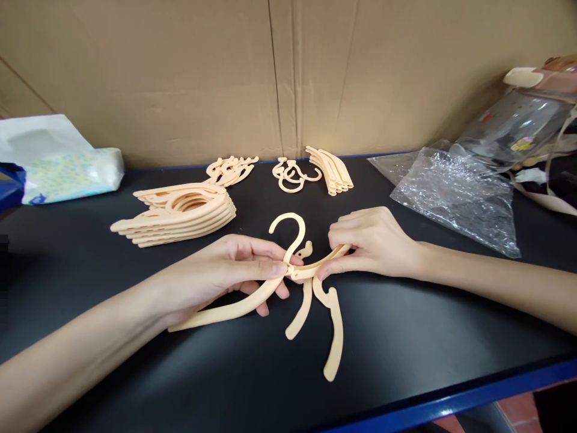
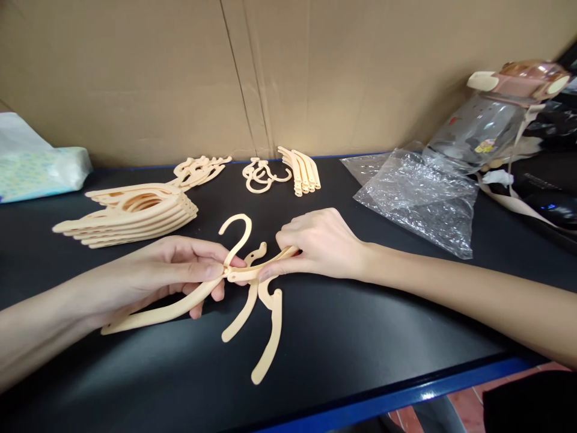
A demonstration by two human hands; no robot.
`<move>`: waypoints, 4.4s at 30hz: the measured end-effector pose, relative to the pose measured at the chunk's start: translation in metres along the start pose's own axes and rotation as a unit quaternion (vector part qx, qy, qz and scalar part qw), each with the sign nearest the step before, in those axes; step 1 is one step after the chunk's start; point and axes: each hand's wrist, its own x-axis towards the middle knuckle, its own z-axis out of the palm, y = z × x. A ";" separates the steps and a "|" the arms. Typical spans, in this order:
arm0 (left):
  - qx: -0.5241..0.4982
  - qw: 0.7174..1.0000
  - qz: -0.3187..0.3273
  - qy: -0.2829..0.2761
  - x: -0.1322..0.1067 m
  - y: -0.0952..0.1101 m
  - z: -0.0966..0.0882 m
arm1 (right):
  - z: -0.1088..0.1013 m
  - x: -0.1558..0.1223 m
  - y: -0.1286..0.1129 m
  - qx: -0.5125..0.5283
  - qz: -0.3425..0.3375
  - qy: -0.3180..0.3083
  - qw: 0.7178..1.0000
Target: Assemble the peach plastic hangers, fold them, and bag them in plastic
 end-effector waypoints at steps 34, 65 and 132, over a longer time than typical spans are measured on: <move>0.042 0.989 0.058 0.129 0.004 -0.007 0.008 | -0.002 0.006 -0.004 0.034 0.149 -0.054 0.987; 0.621 0.668 0.398 0.096 0.003 -0.029 0.001 | 0.004 0.002 0.014 -0.025 0.137 0.168 0.976; 0.626 0.673 0.358 0.165 0.001 -0.029 0.014 | 0.003 0.004 0.006 0.024 0.003 0.045 0.999</move>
